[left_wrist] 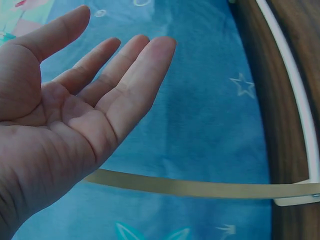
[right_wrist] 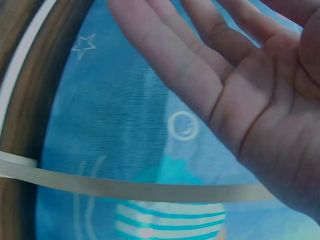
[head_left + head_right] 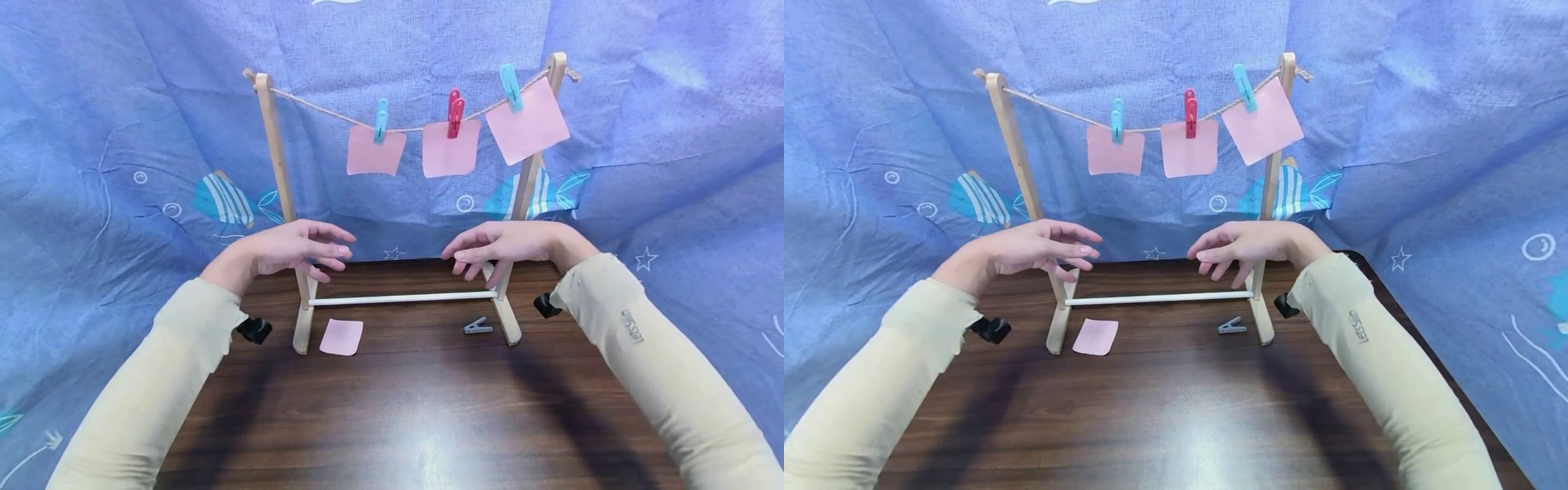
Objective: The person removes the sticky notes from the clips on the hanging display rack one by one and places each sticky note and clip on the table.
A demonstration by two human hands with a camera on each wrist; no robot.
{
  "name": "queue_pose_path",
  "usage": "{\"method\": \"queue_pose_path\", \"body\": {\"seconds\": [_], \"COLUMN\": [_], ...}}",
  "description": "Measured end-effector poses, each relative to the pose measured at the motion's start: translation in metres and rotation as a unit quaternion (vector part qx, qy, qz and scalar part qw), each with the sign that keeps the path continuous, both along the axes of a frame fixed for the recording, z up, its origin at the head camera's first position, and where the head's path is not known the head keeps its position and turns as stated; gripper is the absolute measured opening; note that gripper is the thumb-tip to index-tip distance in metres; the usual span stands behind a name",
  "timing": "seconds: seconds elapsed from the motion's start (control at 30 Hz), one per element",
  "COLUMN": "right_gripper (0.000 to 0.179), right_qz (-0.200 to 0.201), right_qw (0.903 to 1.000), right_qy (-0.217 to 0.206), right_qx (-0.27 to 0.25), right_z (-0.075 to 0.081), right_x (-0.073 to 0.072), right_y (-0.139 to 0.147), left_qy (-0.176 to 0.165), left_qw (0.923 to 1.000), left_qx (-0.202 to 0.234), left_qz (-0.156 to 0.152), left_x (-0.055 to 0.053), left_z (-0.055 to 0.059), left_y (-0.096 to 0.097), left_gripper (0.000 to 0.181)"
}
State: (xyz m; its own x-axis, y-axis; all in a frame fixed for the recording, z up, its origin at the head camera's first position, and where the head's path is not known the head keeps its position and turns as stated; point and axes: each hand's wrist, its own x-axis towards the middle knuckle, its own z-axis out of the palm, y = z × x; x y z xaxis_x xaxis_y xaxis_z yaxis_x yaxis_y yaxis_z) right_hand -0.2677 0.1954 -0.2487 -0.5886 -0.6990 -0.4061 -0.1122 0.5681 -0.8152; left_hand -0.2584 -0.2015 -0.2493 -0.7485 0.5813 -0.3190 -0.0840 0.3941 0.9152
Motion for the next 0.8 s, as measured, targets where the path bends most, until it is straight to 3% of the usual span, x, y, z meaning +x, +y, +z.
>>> {"method": "queue_pose_path", "body": {"seconds": [0.23, 0.5, 0.63, 0.8], "right_gripper": [0.05, 0.045, 0.044, 0.046], "right_qz": [0.012, 0.012, -0.023, -0.097], "right_qw": [0.9998, 0.9926, 0.977, 0.9449], "right_qy": [0.013, 0.086, 0.131, 0.132], "right_qx": [0.011, -0.084, -0.166, -0.284], "right_z": [0.03, 0.063, 0.076, 0.088], "right_x": [0.001, 0.006, 0.008, 0.007], "right_y": [-0.01, -0.024, -0.032, -0.047], "left_qy": [0.022, 0.073, 0.114, 0.144], "left_qw": [0.9997, 0.9931, 0.9798, 0.9587], "left_qx": [0.001, 0.051, 0.091, 0.148], "left_qz": [0.011, 0.076, 0.137, 0.195], "left_x": [-0.002, -0.01, -0.012, -0.013], "left_z": [0.024, 0.041, 0.046, 0.05], "left_y": [0.009, 0.02, 0.027, 0.038], "left_gripper": [0.056, 0.066, 0.059, 0.046]}}
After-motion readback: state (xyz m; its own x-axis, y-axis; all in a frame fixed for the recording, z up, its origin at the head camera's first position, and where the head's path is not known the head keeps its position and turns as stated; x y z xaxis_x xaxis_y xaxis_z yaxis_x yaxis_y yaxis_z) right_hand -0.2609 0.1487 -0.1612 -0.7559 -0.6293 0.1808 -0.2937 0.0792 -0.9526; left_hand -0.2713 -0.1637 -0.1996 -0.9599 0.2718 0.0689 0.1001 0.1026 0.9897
